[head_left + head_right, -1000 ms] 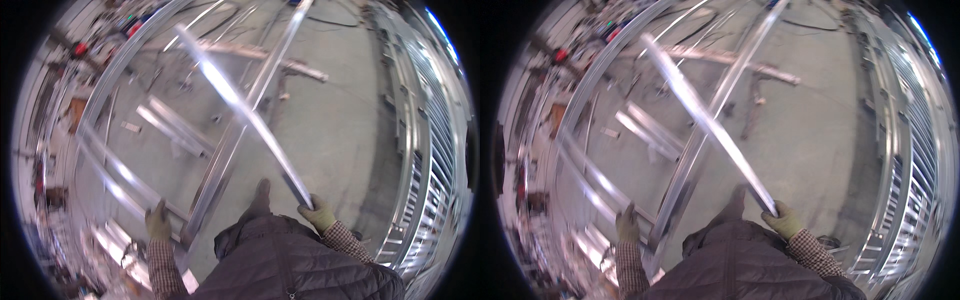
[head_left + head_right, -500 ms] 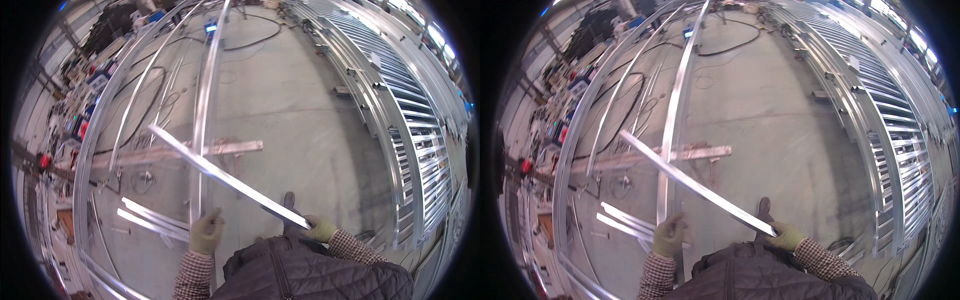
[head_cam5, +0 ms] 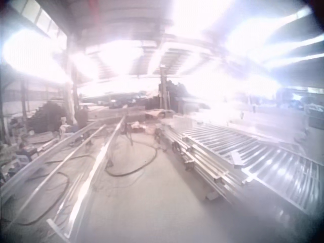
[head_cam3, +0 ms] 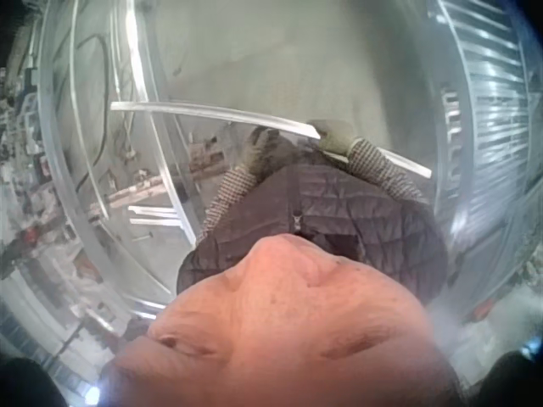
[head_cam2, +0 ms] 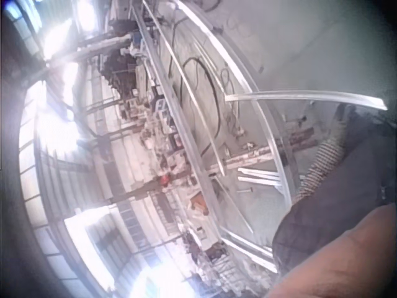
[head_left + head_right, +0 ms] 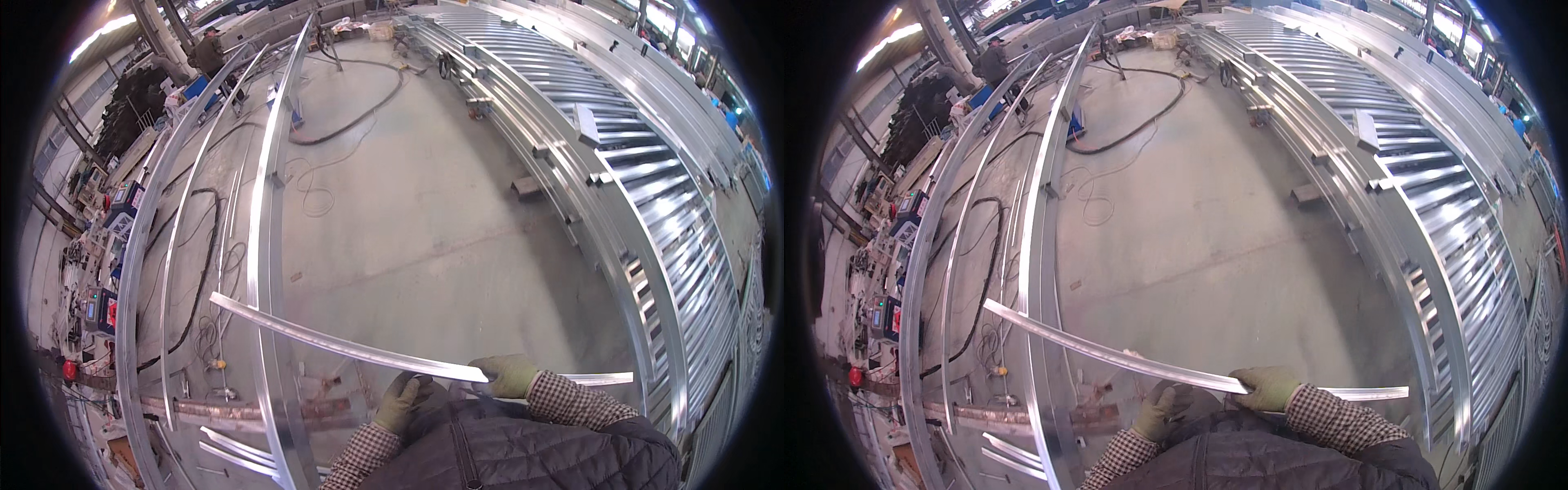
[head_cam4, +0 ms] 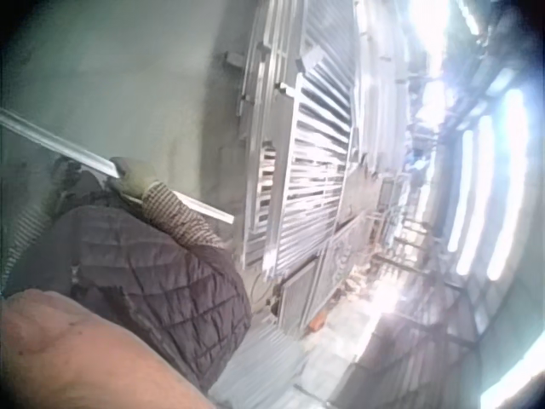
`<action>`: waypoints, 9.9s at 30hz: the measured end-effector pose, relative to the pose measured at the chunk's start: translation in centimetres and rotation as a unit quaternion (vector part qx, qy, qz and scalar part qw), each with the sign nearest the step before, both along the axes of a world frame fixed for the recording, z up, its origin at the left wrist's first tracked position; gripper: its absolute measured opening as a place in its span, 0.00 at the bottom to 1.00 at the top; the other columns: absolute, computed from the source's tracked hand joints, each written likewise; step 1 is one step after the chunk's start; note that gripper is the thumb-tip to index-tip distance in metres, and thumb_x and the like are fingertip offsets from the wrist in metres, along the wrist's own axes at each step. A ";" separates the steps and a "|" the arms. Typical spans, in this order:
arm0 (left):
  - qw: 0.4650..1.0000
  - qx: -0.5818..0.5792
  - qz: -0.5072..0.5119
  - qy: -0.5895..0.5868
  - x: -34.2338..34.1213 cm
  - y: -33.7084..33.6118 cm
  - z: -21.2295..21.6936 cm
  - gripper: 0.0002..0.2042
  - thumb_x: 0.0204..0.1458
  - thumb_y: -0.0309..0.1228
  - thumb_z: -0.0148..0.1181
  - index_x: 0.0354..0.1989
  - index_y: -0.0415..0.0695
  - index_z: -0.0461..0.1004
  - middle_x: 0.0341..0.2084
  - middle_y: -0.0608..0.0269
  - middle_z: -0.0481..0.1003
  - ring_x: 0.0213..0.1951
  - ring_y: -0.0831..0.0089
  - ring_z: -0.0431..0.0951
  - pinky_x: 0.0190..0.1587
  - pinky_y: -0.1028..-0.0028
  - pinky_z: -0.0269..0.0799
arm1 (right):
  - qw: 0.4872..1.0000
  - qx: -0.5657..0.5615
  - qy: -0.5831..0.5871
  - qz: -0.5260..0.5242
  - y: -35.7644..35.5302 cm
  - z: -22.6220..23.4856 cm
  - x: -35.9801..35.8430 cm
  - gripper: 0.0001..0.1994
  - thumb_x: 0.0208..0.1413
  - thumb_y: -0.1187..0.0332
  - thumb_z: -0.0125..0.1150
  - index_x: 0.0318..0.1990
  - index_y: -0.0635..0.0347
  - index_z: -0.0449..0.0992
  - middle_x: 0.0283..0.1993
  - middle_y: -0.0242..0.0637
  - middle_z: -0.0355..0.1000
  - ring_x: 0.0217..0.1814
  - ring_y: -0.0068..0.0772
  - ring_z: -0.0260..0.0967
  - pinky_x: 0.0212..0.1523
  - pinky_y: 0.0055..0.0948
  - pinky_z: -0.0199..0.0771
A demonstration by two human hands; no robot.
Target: The person handles long aluminum profiles, aligns them on a jig, and secures them with clamps. They repeatedly pick up profiles, position them, and adjust the frame structure in a workshop setting.
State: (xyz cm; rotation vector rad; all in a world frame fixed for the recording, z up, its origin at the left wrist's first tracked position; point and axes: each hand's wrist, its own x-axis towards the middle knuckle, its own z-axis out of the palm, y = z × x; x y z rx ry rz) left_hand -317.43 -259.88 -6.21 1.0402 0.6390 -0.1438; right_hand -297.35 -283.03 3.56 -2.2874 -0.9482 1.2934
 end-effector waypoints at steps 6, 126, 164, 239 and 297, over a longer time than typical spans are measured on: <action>0.989 -0.131 0.040 -0.052 15.4 6.1 -4.0 0.28 0.75 0.46 0.56 0.75 0.41 0.63 0.64 0.49 0.76 0.63 0.56 0.79 0.68 0.53 0.76 | 0.997 -0.022 0.010 0.068 8.0 -2.2 14.0 0.31 0.65 0.46 0.62 0.73 0.46 0.73 0.62 0.48 0.80 0.64 0.53 0.79 0.66 0.46 0.76; 0.933 -0.006 0.360 0.026 282.8 189.1 1.3 0.27 0.64 0.50 0.70 0.51 0.33 0.81 0.37 0.55 0.82 0.37 0.62 0.85 0.42 0.62 0.87 | 0.994 -0.092 -0.032 0.056 178.4 1.4 288.1 0.29 0.60 0.49 0.71 0.65 0.52 0.80 0.52 0.43 0.86 0.51 0.40 0.85 0.55 0.37 0.82; 0.814 0.045 0.577 0.053 330.2 235.4 2.8 0.25 0.61 0.45 0.77 0.53 0.37 0.79 0.40 0.64 0.80 0.40 0.74 0.80 0.43 0.73 0.79 | 0.967 -0.021 0.143 0.212 238.0 0.4 341.1 0.36 0.62 0.55 0.76 0.70 0.69 0.71 0.52 0.44 0.82 0.50 0.31 0.81 0.52 0.31 0.82; 0.601 0.558 0.201 0.536 322.3 251.9 3.6 0.31 0.55 0.43 0.71 0.67 0.54 0.71 0.57 0.61 0.78 0.60 0.57 0.78 0.57 0.51 0.73 | 0.916 0.045 0.269 0.294 301.9 -4.3 316.3 0.34 0.65 0.54 0.66 0.71 0.66 0.68 0.37 0.40 0.77 0.28 0.32 0.75 0.29 0.37 0.76; 0.569 0.586 0.262 0.514 322.2 251.6 3.5 0.30 0.42 0.36 0.73 0.60 0.53 0.80 0.52 0.64 0.80 0.55 0.59 0.80 0.61 0.51 0.73 | 0.827 -0.087 0.061 0.552 305.8 -4.3 321.2 0.41 0.64 0.44 0.66 0.74 0.69 0.66 0.57 0.58 0.82 0.57 0.49 0.84 0.58 0.40 0.85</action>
